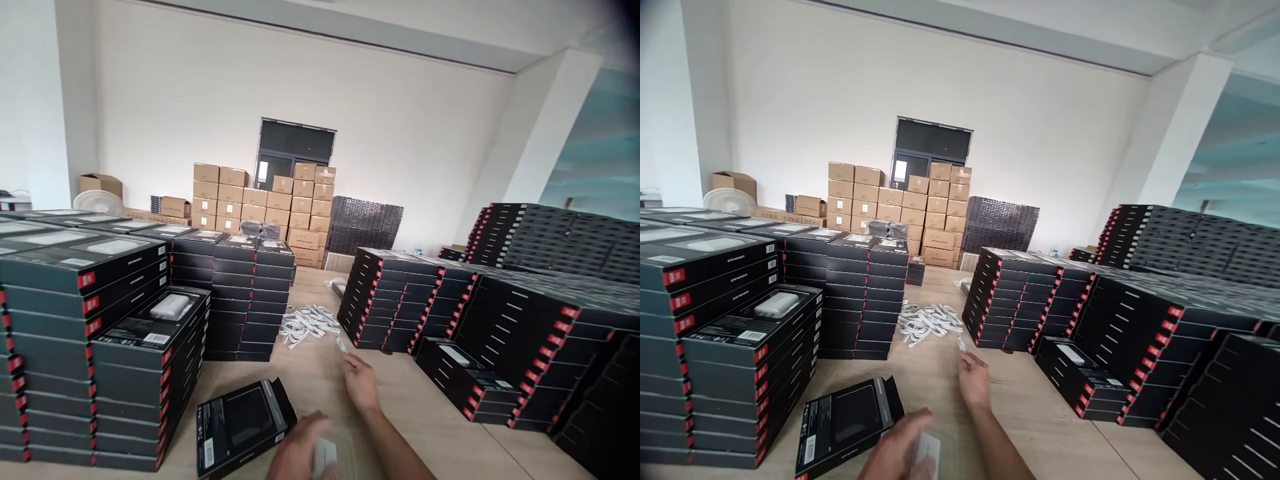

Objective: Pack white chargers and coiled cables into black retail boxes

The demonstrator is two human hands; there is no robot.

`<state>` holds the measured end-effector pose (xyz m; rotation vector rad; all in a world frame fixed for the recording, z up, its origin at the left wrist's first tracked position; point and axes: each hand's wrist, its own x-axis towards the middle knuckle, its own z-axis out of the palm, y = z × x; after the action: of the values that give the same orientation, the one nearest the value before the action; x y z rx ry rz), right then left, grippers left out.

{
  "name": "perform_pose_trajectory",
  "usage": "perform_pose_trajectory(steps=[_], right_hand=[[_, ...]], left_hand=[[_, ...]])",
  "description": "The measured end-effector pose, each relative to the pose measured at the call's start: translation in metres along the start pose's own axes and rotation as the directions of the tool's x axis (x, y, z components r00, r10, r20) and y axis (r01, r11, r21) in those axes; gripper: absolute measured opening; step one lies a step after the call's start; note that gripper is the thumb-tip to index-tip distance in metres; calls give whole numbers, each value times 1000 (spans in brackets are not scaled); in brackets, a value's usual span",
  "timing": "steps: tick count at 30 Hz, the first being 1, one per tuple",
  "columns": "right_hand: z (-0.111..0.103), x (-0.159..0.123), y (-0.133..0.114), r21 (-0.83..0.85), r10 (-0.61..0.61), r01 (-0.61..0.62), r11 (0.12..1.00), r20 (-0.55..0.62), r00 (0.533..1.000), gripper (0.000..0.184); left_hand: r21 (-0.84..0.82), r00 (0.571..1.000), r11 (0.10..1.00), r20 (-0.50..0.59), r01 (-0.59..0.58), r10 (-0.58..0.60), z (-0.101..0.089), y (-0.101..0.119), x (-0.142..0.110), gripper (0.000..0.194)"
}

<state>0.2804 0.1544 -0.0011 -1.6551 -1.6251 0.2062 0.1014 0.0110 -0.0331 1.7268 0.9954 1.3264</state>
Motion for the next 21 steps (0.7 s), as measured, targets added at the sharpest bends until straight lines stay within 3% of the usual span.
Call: perform_pose_trajectory(steps=[2, 4, 5, 6, 8, 9, 10, 11, 12, 14, 15, 16, 18, 21], right_hand=[[-13, -29, -18, 23, -77, 77, 997, -8, 997, 37], [-22, -65, -45, 55, -225, 225, 973, 5, 974, 35], [-25, -84, -61, 74, -419, 416, 907, 41, 907, 37], [-27, -102, -75, 109, -584, 574, 811, 104, 805, 42], [-31, -129, -97, 202, -767, 740, 642, 159, 622, 45], [-32, -137, -103, 251, -799, 759, 600, 151, 582, 42], [-34, -141, -105, 292, -791, 740, 606, 123, 600, 37], [-35, -141, -104, 335, -743, 683, 648, 82, 665, 31], [-37, -139, -101, 391, -649, 583, 713, 51, 759, 25], [-40, -131, -91, 542, -370, 280, 792, 63, 927, 18], [-42, -127, -86, 621, -247, 120, 775, 123, 961, 21], [-44, -124, -82, 683, -166, -21, 730, 207, 964, 29], [-45, -121, -77, 750, -121, -203, 630, 353, 928, 39], [-43, -123, -76, 799, -144, -251, 546, 385, 912, 33]], left_hand=[[-191, 978, 973, -135, 129, -157, -10, 11, 5, 50], [-461, 926, 859, -176, 223, -334, -21, 22, 8, 54], [-575, 910, 782, -146, 241, -388, -26, 27, 10, 54], [-659, 907, 714, -115, 237, -406, -31, 32, 10, 51], [-738, 912, 649, -117, 184, -392, -41, 40, 10, 41], [-753, 907, 637, -138, 165, -398, -45, 44, 10, 37], [-758, 896, 633, -156, 161, -415, -47, 46, 9, 35], [-759, 886, 626, -153, 177, -437, -49, 49, 9, 35], [-758, 885, 618, -125, 207, -449, -50, 51, 7, 36], [-744, 900, 606, -13, 282, -435, -48, 55, 5, 36], [-732, 907, 603, 50, 319, -418, -46, 58, 3, 35], [-718, 909, 601, 107, 351, -403, -44, 59, 2, 35], [-693, 900, 595, 191, 406, -392, -38, 61, -1, 35], [-668, 880, 584, 259, 460, -397, -34, 59, -4, 37]])
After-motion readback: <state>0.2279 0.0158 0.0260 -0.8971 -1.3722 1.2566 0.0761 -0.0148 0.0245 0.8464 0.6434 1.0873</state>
